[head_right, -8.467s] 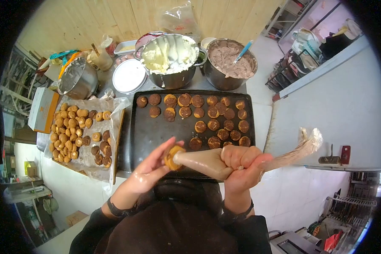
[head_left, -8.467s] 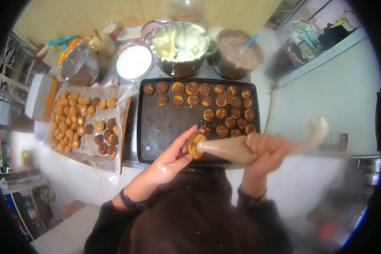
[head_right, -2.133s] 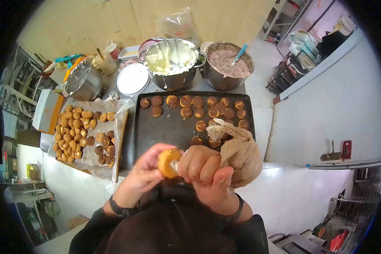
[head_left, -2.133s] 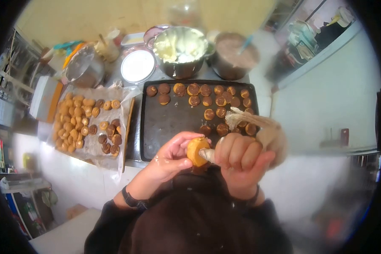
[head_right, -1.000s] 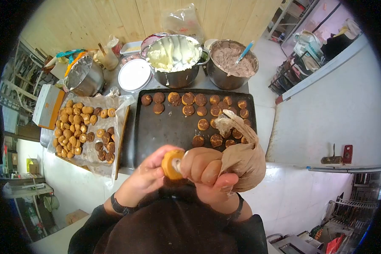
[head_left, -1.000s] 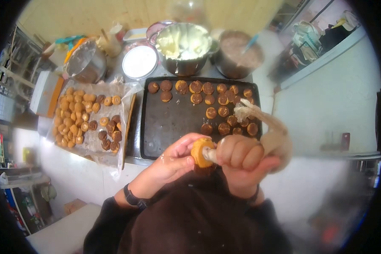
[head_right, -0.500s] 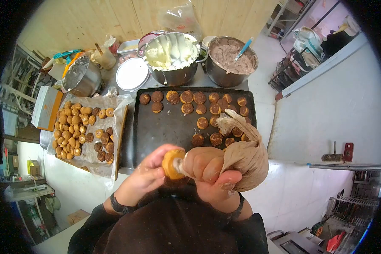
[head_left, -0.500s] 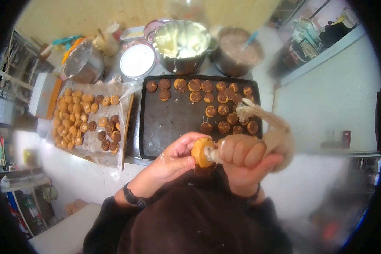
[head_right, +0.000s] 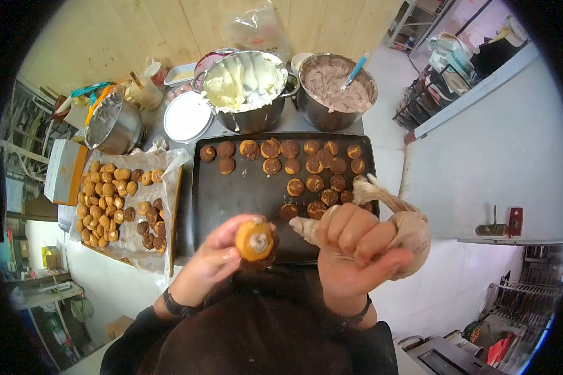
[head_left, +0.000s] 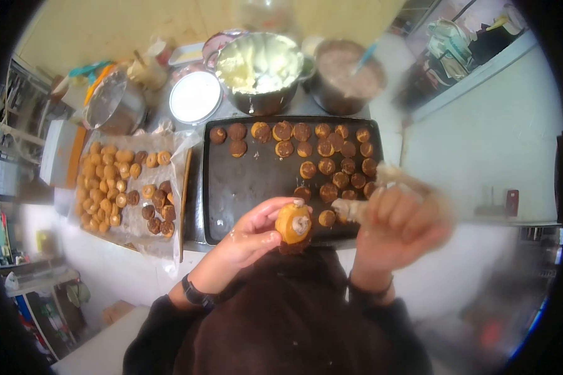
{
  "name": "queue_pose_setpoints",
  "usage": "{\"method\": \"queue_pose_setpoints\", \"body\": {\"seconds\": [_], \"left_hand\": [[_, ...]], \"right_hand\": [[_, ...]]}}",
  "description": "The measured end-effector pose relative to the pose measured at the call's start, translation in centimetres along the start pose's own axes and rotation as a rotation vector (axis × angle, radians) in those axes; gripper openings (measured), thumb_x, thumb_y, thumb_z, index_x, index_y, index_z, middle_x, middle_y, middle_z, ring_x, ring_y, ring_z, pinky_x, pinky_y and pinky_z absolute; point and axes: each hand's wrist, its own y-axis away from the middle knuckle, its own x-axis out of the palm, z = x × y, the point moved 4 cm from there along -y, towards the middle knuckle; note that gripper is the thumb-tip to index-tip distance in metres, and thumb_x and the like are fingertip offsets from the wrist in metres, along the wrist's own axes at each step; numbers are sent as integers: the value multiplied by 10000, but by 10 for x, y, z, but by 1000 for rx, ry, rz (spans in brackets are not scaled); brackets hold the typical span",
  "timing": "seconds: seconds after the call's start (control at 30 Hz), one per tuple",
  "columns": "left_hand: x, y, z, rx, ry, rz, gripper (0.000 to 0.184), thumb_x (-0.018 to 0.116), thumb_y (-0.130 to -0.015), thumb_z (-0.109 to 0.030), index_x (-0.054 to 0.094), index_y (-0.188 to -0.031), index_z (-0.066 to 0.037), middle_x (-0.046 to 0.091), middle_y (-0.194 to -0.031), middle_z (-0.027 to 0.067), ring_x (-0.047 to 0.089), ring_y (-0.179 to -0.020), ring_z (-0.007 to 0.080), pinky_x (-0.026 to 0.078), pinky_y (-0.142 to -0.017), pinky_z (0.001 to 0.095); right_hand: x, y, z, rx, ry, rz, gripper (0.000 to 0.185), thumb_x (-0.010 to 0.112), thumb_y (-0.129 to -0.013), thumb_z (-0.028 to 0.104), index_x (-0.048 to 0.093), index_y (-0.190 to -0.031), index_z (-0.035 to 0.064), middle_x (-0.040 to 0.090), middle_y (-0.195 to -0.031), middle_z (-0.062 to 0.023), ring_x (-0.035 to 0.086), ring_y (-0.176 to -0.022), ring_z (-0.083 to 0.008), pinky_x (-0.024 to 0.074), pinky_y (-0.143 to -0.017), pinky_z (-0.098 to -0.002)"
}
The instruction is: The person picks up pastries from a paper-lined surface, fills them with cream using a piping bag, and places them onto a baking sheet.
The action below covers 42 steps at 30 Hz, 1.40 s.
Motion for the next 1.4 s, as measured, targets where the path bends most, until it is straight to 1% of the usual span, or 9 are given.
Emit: {"method": "queue_pose_setpoints", "body": {"seconds": [0.13,0.23,0.33,0.5,0.57,0.67,0.87,1.17,1.4], "left_hand": [[-3,-4,-15,110,-231,-39,663,655,-817,-51,305,-1381,-46,424,-1347,127,428,-1238,215,377,-1011,353],[-5,-5,-24,207,-328,-66,736,655,-780,38,268,-1399,-64,425,-1328,116,424,-1234,208,380,-1004,344],[-7,-3,-30,240,-384,-75,776,650,-766,75,243,-1408,-79,431,-1308,110,425,-1225,205,385,-997,342],[-15,4,-30,196,-405,-119,758,637,-773,75,249,-1403,-85,433,-1300,116,425,-1227,208,386,-996,341],[-19,5,-31,209,-287,-117,746,641,-776,63,254,-1398,-79,433,-1306,126,431,-1230,214,383,-999,342],[-20,9,-34,254,-219,-112,732,642,-780,54,259,-1392,-69,426,-1323,138,435,-1233,219,377,-1006,342],[-19,11,-27,309,-152,-126,743,667,-765,53,265,-1381,-57,415,-1342,147,437,-1235,217,383,-1005,338],[-12,12,-24,380,-300,-207,709,651,-750,116,298,-1336,-70,385,-1339,135,410,-1253,216,409,-998,336],[-11,12,-23,442,-434,-250,685,654,-750,114,304,-1310,-68,365,-1347,125,384,-1271,210,419,-994,344]], "right_hand": [[-12,8,-26,287,441,178,494,311,-979,452,375,-641,99,618,-854,-135,541,-778,-219,429,-633,-300],[-7,14,-43,416,684,553,487,305,-981,431,619,-934,62,614,-1153,-139,513,-785,-166,386,-682,-280],[-10,28,-53,614,560,507,507,325,-976,421,638,-1068,33,594,-1211,-117,481,-771,-117,365,-688,-254],[-20,42,-62,691,333,458,534,323,-973,457,608,-816,33,600,-1185,-176,483,-815,-105,350,-686,-225],[-18,42,-62,628,267,481,558,213,-983,473,426,-663,69,562,-1190,-260,359,-1286,-338,253,-1066,-451],[-15,43,-67,533,140,427,531,241,-979,481,369,-647,87,495,-1249,-311,277,-1344,-354,170,-1101,-478],[-13,66,-75,636,1,317,550,429,-923,517,389,-602,73,282,-1427,-298,264,-1367,-325,190,-1082,-412],[-7,84,-70,681,97,274,572,492,-873,574,417,-594,81,261,-1474,-213,264,-1369,-246,308,-857,-188],[-13,91,-73,700,52,319,571,452,-897,564,412,-595,82,289,-1455,-230,334,-1324,-218,320,-903,-230]]}}
